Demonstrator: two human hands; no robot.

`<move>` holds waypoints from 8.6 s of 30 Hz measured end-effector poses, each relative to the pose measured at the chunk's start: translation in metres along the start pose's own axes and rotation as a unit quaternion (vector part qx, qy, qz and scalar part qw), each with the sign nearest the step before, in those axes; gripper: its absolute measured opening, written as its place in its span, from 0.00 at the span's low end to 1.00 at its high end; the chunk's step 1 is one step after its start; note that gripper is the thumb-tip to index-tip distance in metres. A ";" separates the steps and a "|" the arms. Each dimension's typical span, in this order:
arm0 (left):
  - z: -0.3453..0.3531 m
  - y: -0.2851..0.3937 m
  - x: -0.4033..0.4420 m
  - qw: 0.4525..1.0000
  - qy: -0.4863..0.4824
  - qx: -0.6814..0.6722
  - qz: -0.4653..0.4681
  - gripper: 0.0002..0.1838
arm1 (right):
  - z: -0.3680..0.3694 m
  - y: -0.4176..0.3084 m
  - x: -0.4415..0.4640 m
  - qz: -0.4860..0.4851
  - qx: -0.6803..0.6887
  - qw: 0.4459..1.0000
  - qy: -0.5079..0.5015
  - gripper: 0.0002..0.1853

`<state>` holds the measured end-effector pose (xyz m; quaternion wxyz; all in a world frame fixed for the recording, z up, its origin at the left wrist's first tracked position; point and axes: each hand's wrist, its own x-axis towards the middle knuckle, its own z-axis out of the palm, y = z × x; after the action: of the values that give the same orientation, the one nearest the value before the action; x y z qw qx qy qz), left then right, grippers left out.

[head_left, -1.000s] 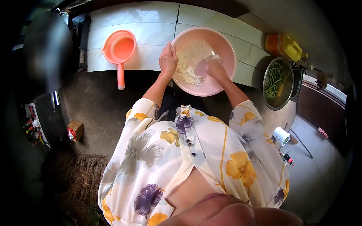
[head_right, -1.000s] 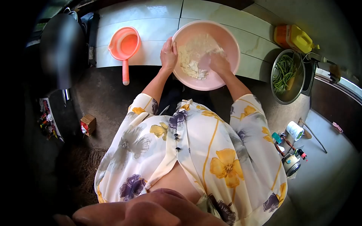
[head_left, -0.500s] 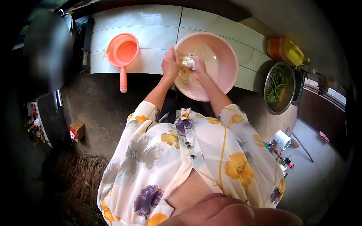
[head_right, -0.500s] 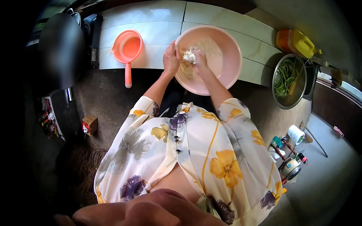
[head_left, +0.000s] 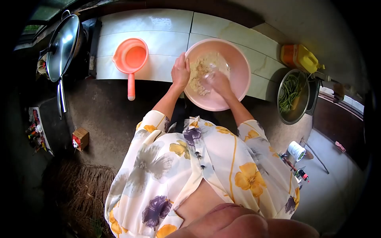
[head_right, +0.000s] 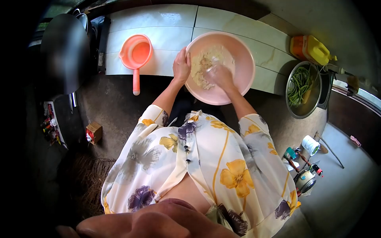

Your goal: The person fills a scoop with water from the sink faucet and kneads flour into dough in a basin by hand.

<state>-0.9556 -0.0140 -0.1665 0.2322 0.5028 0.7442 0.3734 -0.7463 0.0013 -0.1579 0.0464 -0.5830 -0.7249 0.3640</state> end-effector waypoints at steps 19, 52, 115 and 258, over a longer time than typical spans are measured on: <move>0.000 0.006 0.000 1.000 -0.002 0.008 -0.016 0.18 | 0.113 0.015 0.050 -0.274 -0.126 0.950 0.080 0.23; -0.004 0.007 -0.001 0.999 0.009 0.008 -0.046 0.17 | 0.053 -0.020 0.015 -0.240 0.001 0.970 -0.025 0.27; 0.000 0.005 0.000 0.997 -0.027 0.032 -0.064 0.19 | 0.039 -0.031 0.033 -0.043 0.140 0.982 0.122 0.19; -0.003 0.004 -0.003 0.998 0.043 -0.032 -0.017 0.15 | 0.080 -0.007 -0.006 -0.084 0.002 0.996 0.033 0.39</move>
<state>-0.9543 -0.0166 -0.1612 0.2223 0.4664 0.7494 0.4140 -0.7891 -0.0416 -0.2101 0.1021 -0.5318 -0.7684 0.3412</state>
